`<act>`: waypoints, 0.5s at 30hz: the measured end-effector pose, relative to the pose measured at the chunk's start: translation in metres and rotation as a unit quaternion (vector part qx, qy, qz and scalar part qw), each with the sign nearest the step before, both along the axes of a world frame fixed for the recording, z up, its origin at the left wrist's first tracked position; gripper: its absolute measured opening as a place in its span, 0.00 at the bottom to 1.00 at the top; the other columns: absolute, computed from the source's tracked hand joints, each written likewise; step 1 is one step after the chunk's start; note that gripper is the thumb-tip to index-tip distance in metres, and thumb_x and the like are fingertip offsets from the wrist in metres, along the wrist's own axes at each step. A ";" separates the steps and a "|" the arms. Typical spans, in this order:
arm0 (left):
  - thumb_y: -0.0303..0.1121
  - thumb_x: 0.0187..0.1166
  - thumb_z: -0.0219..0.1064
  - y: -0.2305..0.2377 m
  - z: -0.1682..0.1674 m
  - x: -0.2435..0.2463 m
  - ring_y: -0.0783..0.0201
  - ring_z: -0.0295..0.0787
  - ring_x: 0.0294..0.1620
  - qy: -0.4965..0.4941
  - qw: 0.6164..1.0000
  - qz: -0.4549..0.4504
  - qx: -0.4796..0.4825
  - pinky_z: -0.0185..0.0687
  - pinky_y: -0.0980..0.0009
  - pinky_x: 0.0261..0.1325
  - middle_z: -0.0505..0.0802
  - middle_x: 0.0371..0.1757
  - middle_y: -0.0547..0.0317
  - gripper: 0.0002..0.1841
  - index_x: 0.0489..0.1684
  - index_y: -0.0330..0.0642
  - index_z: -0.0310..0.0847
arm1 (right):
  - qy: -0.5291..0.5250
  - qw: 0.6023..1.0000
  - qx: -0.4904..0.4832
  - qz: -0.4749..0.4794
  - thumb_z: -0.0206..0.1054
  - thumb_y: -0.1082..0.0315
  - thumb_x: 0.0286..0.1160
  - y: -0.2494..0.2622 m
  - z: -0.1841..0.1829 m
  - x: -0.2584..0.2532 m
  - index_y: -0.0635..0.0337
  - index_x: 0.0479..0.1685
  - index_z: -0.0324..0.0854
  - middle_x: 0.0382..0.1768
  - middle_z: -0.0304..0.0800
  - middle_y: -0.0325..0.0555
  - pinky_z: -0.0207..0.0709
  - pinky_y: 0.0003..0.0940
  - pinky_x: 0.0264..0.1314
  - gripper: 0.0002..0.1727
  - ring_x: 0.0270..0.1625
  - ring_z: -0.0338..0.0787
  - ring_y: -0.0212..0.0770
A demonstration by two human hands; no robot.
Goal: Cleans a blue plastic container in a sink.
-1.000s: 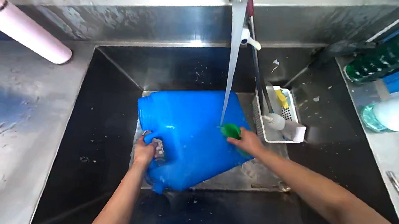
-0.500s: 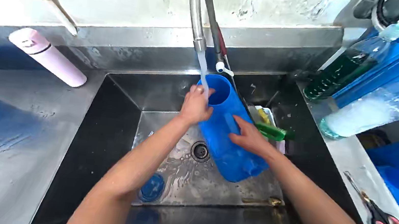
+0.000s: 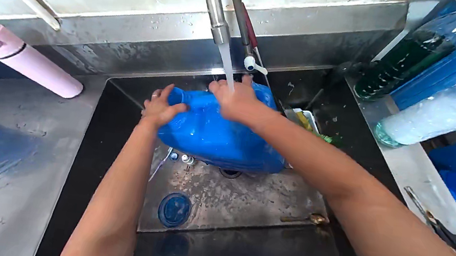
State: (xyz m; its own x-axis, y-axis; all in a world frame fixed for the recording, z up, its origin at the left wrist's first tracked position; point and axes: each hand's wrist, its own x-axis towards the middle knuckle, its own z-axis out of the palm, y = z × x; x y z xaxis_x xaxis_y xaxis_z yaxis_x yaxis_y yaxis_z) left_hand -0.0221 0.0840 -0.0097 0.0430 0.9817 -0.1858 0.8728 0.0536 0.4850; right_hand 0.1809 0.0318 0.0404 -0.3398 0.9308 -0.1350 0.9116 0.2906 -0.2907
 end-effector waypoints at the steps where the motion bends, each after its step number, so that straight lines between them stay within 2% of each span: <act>1: 0.50 0.73 0.74 -0.008 0.001 0.008 0.16 0.50 0.86 0.004 1.000 0.016 0.006 0.47 0.14 0.73 0.61 0.91 0.30 0.44 0.92 0.51 0.60 | -0.015 1.000 -0.004 -0.019 0.64 0.79 0.76 0.004 -0.005 -0.007 0.68 0.69 0.81 0.66 0.86 0.65 0.61 0.72 0.77 0.20 0.73 0.82 0.65; 3: 0.55 0.75 0.73 -0.015 0.002 0.024 0.17 0.50 0.86 0.033 0.999 0.025 -0.004 0.48 0.15 0.72 0.59 0.91 0.31 0.44 0.93 0.55 0.59 | -0.039 0.999 0.001 -0.023 0.61 0.80 0.80 0.007 -0.027 -0.035 0.73 0.60 0.84 0.60 0.89 0.67 0.66 0.65 0.77 0.14 0.68 0.86 0.65; 4: 0.56 0.75 0.72 -0.014 0.000 0.019 0.18 0.51 0.86 0.035 0.999 0.030 -0.013 0.49 0.15 0.71 0.59 0.91 0.32 0.44 0.93 0.57 0.59 | -0.031 0.999 0.045 -0.003 0.64 0.81 0.77 0.003 -0.040 -0.039 0.73 0.55 0.86 0.56 0.91 0.65 0.64 0.66 0.79 0.12 0.65 0.87 0.64; 5: 0.55 0.74 0.72 -0.010 -0.002 0.006 0.17 0.51 0.86 0.017 0.999 0.045 -0.018 0.48 0.15 0.72 0.59 0.92 0.31 0.44 0.93 0.59 0.59 | -0.013 0.994 0.111 0.013 0.68 0.80 0.73 -0.001 -0.049 -0.033 0.69 0.53 0.86 0.54 0.91 0.62 0.61 0.70 0.81 0.12 0.64 0.88 0.63; 7: 0.51 0.72 0.76 -0.006 -0.010 -0.027 0.14 0.51 0.85 -0.034 0.997 0.072 -0.010 0.49 0.14 0.72 0.58 0.90 0.25 0.44 0.91 0.56 0.61 | 0.072 0.987 0.140 0.013 0.68 0.77 0.74 0.003 -0.028 -0.017 0.68 0.62 0.85 0.59 0.91 0.62 0.44 0.77 0.86 0.17 0.72 0.83 0.65; 8: 0.49 0.71 0.77 -0.006 -0.018 -0.042 0.13 0.52 0.84 -0.059 0.995 0.083 -0.001 0.50 0.14 0.71 0.58 0.89 0.23 0.44 0.91 0.55 0.62 | 0.130 0.976 0.174 -0.001 0.68 0.69 0.77 0.003 -0.026 -0.003 0.62 0.67 0.86 0.64 0.90 0.59 0.46 0.76 0.86 0.20 0.76 0.81 0.64; 9: 0.48 0.70 0.77 -0.006 -0.023 -0.050 0.13 0.52 0.83 -0.074 0.993 0.089 0.006 0.50 0.14 0.71 0.58 0.88 0.22 0.44 0.91 0.53 0.62 | 0.180 0.961 0.208 -0.014 0.67 0.56 0.80 0.000 -0.034 0.013 0.57 0.71 0.85 0.71 0.86 0.55 0.56 0.71 0.84 0.24 0.81 0.76 0.62; 10: 0.48 0.69 0.77 -0.006 -0.024 -0.050 0.13 0.52 0.83 -0.079 0.993 0.086 0.011 0.50 0.14 0.71 0.58 0.88 0.21 0.44 0.90 0.52 0.62 | 0.258 0.937 0.234 -0.017 0.68 0.53 0.77 -0.004 -0.046 0.028 0.59 0.71 0.85 0.74 0.84 0.55 0.63 0.67 0.81 0.27 0.83 0.74 0.62; 12: 0.48 0.68 0.77 -0.007 -0.020 -0.037 0.14 0.50 0.84 -0.061 0.996 0.063 0.007 0.47 0.14 0.72 0.57 0.89 0.21 0.45 0.91 0.51 0.61 | 0.401 0.886 0.231 -0.025 0.68 0.57 0.75 -0.015 -0.064 0.053 0.65 0.71 0.83 0.74 0.83 0.59 0.65 0.65 0.80 0.28 0.82 0.75 0.60; 13: 0.48 0.68 0.77 -0.009 -0.015 -0.027 0.14 0.48 0.85 -0.046 0.998 0.047 0.005 0.47 0.13 0.71 0.57 0.89 0.22 0.46 0.92 0.52 0.60 | 0.424 0.876 0.227 -0.036 0.68 0.59 0.75 -0.022 -0.071 0.063 0.65 0.68 0.85 0.72 0.84 0.59 0.67 0.64 0.79 0.26 0.80 0.77 0.59; 15: 0.48 0.69 0.79 -0.003 -0.006 -0.009 0.13 0.49 0.84 -0.027 0.999 0.021 0.013 0.46 0.12 0.69 0.58 0.89 0.23 0.46 0.92 0.53 0.61 | 0.395 0.883 0.246 -0.066 0.68 0.68 0.73 -0.023 -0.070 0.074 0.69 0.50 0.89 0.57 0.87 0.64 0.73 0.62 0.68 0.14 0.67 0.82 0.64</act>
State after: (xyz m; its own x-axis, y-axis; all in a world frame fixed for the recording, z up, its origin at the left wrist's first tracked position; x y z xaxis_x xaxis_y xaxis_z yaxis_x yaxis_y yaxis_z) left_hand -0.0312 0.0810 -0.0158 0.0115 0.9873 -0.1582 0.8425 0.0756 0.5333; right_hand 0.2548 0.0087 -0.0294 -0.0316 0.8493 0.5269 0.5157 0.4655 -0.7193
